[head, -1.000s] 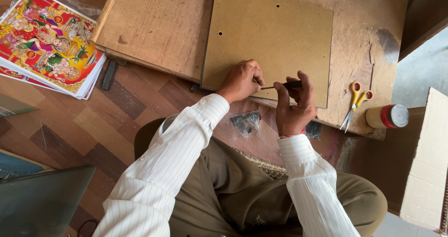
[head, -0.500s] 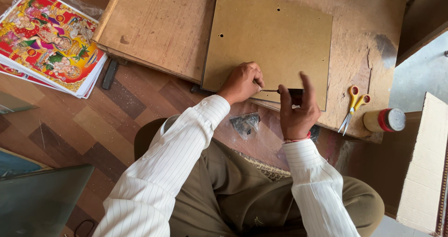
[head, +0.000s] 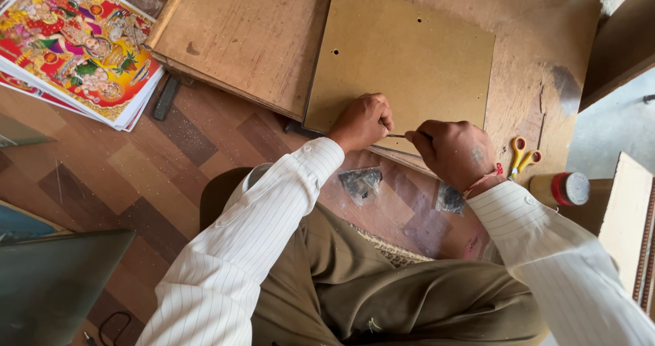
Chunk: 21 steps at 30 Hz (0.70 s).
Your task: The person places a white paper print into a black picture frame lying on a low workbench, then sets a hardboard backing panel over it. They then use a screwdriver to drive small screws through the backing to secure it, and finally reach into a cardboard box.
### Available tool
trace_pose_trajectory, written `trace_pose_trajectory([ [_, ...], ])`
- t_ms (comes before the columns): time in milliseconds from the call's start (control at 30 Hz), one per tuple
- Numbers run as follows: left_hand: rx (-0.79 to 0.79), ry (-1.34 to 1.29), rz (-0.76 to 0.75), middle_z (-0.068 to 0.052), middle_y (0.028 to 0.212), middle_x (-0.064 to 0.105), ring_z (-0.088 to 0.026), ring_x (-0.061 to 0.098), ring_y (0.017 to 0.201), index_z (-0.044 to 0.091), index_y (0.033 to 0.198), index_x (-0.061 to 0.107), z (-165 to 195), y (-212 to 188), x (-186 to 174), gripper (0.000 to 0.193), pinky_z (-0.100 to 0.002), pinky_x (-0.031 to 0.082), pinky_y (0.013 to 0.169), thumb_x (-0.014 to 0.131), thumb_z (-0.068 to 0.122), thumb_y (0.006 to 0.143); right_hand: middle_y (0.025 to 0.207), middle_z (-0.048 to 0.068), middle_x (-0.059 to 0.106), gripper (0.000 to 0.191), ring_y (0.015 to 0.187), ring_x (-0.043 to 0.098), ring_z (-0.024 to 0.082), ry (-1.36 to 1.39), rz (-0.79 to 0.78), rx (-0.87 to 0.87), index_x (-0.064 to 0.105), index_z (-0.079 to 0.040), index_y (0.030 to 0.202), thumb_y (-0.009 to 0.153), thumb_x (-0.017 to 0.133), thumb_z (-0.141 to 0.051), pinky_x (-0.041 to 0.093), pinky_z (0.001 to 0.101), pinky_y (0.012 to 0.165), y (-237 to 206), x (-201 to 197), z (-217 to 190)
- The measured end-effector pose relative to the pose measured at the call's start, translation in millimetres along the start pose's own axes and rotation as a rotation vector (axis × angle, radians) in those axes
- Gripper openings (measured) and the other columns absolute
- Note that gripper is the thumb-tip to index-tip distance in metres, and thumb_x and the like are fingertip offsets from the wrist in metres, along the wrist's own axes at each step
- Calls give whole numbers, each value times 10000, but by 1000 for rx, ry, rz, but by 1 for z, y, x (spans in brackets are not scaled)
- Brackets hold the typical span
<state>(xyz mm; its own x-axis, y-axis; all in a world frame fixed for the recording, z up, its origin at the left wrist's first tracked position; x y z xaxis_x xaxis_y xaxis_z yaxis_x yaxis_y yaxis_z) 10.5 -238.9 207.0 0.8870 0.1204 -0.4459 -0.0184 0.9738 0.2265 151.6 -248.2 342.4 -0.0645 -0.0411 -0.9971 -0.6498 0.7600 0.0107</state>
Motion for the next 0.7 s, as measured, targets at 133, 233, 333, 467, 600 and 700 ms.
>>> trace_pose_trajectory([
  [133, -29, -11, -4, -52, 966, 710, -248, 690, 951, 78, 679, 728, -3, 2, 0, 90, -367, 562, 831, 745, -3, 716, 765, 193, 717, 439, 698, 687, 404, 41, -149, 275, 801, -114, 880, 984, 651, -513, 550, 485, 647, 4, 9, 13],
  [233, 18, 30, 18, -67, 942, 708, -263, 687, 949, 77, 646, 718, -3, 3, -1, 121, -384, 554, 831, 721, -22, 716, 776, 175, 728, 419, 712, 693, 409, 91, -150, 182, 788, -99, 870, 969, 651, -482, 555, 486, 658, 12, 9, 11],
  [333, 41, 22, 35, -78, 921, 707, -269, 692, 962, 74, 639, 699, -4, 3, -2, 164, -391, 563, 842, 673, -48, 746, 729, 171, 719, 370, 677, 710, 374, 141, -174, 94, 733, -82, 956, 938, 630, -437, 560, 476, 649, 13, 6, 12],
  [467, 43, 6, 50, -83, 901, 705, -281, 685, 955, 71, 633, 689, -6, 4, -2, 157, -402, 556, 832, 666, -46, 734, 774, 133, 730, 345, 691, 695, 368, -68, -158, -102, 746, -95, 877, 975, 615, -399, 545, 484, 623, 9, 9, 11],
  [600, 61, 11, 63, -91, 895, 700, -290, 679, 950, 73, 623, 688, -6, 4, -1, 168, -409, 551, 832, 660, -60, 723, 750, 122, 730, 373, 648, 701, 345, 6, -264, -32, 785, -108, 877, 1011, 616, -413, 563, 459, 639, 23, 28, 28],
  [700, 53, 4, 59, -92, 879, 703, -286, 683, 946, 70, 625, 684, -7, 5, -1, 184, -409, 554, 836, 642, -78, 725, 737, 186, 699, 412, 681, 658, 403, 270, -376, 341, 823, -66, 923, 1011, 645, -427, 543, 504, 627, 32, 40, 48],
])
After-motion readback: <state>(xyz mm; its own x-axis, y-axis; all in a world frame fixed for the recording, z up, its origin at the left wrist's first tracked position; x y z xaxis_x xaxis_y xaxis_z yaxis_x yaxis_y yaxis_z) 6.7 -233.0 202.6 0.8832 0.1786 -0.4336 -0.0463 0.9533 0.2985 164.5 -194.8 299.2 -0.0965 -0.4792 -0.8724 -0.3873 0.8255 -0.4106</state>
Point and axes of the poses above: each hand's wrist, its own y-axis towards the middle knuckle, its own x-axis out of the palm, z = x × y, the point moved 6 cm from there along y, towards the middle knuckle
